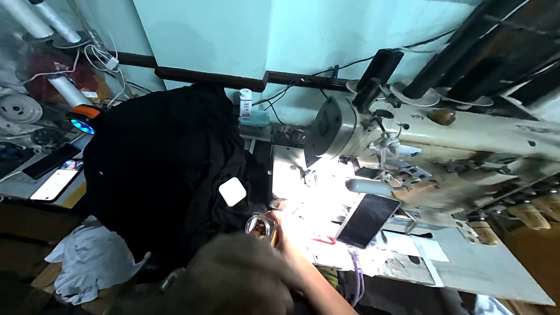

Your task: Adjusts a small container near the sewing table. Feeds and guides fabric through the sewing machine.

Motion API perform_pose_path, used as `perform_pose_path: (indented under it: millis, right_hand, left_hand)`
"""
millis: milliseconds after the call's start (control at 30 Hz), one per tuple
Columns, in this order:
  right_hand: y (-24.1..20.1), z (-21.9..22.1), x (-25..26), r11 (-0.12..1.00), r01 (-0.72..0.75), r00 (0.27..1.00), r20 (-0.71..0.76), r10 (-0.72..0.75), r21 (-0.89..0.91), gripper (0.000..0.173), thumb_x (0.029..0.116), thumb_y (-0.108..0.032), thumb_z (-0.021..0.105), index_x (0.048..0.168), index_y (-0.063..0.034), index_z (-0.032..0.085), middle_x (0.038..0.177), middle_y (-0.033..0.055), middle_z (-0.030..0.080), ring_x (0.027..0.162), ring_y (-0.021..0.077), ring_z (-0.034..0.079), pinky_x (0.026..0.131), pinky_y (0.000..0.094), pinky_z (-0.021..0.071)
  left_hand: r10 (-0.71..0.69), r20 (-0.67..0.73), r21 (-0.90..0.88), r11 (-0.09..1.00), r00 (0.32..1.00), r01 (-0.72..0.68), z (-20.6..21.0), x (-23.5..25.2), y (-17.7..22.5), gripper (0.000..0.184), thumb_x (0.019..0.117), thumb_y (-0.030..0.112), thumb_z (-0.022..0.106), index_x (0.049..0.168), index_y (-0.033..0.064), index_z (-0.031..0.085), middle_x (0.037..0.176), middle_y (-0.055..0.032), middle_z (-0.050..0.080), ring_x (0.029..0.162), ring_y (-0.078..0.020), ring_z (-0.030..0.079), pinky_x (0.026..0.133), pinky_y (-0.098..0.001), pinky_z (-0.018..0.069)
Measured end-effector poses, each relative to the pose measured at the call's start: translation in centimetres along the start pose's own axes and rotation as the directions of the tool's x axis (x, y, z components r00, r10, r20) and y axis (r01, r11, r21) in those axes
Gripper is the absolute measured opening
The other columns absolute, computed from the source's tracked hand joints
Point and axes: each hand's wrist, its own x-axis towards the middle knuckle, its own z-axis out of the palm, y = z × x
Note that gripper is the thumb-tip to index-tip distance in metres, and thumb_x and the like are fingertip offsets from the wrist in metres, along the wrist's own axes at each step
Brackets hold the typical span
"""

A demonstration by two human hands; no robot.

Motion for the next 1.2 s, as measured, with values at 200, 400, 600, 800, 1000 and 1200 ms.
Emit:
perform_pose_path:
  millis: [200, 400, 600, 800, 1000, 1200]
  right_hand:
    - [0.6, 0.4, -0.1, 0.999, 0.021, 1.0, -0.008, -0.021, -0.033, 0.076, 0.0711, -0.028, 0.087, 0.135, 0.0013, 0.058, 0.129, 0.0151, 0.067, 0.123, 0.0256, 0.063, 0.108, 0.043, 0.0489]
    - [0.7, 0.4, 0.0, 0.998, 0.037, 0.999, -0.036, -0.038, -0.045, 0.074, 0.0705, -0.031, 0.087, 0.132, -0.0004, 0.06, 0.125, 0.0135, 0.069, 0.12, 0.0243, 0.064, 0.107, 0.0429, 0.0497]
    - [0.3, 0.1, 0.0, 0.998, -0.03, 0.999, -0.025, 0.031, 0.062, 0.078, 0.0729, -0.03, 0.087, 0.137, 0.0031, 0.056, 0.126, 0.0173, 0.067, 0.119, 0.0248, 0.065, 0.106, 0.0422, 0.0508]
    - [-0.3, 0.9, -0.3, 0.999, 0.034, 0.987, -0.16, -0.032, 0.012, 0.07, 0.0729, -0.032, 0.087, 0.13, 0.0003, 0.062, 0.123, 0.0175, 0.067, 0.115, 0.0232, 0.066, 0.099, 0.0371, 0.056]
    - [-0.6, 0.2, -0.6, 0.947, 0.109, 0.944, -0.267, -0.194, -0.303, 0.052, 0.0832, -0.029, 0.077, 0.13, -0.0073, 0.067, 0.126, 0.0195, 0.068, 0.116, 0.0283, 0.067, 0.097, 0.0393, 0.0569]
    - [-0.5, 0.4, -0.8, 0.912, 0.111, 0.924, -0.297, -0.241, -0.395, 0.043, 0.0877, -0.021, 0.07, 0.13, -0.0134, 0.068, 0.127, 0.0189, 0.066, 0.118, 0.0283, 0.065, 0.098, 0.0387, 0.055]
  left_hand:
    - [-0.623, -0.151, 0.784, 0.397, 0.767, 0.477, -2.5, -2.1, -12.7, 0.054, 0.0905, 0.035, 0.077, 0.133, 0.005, 0.061, 0.139, -0.0175, 0.06, 0.129, -0.035, 0.058, 0.107, -0.0559, 0.0474]
    - [-0.535, -0.247, 0.808, 0.346, 0.808, 0.476, -1.7, -4.2, -15.0, 0.06, 0.0866, 0.026, 0.076, 0.141, 0.0074, 0.058, 0.131, -0.0164, 0.067, 0.12, -0.0339, 0.065, 0.102, -0.0531, 0.0524]
    - [-0.456, -0.069, 0.468, 0.77, 0.887, 0.432, -2.6, -4.4, -10.0, 0.067, 0.086, 0.034, 0.078, 0.144, 0.0096, 0.057, 0.138, -0.0084, 0.064, 0.129, -0.0162, 0.059, 0.109, -0.0384, 0.051]
    - [-0.436, 0.068, 0.641, 0.708, 0.898, 0.296, 0.2, -5.0, -8.5, 0.065, 0.081, 0.043, 0.08, 0.137, 0.0139, 0.062, 0.128, -0.0083, 0.066, 0.12, -0.0189, 0.063, 0.101, -0.034, 0.0542]
    - [-0.615, -0.141, 0.604, 0.567, 0.776, 0.56, 2.0, -5.5, -8.3, 0.059, 0.0933, 0.055, 0.061, 0.125, 0.0062, 0.065, 0.104, -0.0085, 0.069, 0.081, -0.0129, 0.068, 0.072, -0.031, 0.0594]
    - [-0.773, -0.1, 0.371, 0.556, 0.627, 0.744, 2.2, -5.4, -8.8, 0.048, 0.1042, 0.044, 0.048, 0.126, 0.0042, 0.06, 0.101, -0.0077, 0.067, 0.078, -0.0102, 0.068, 0.071, -0.0285, 0.0604]
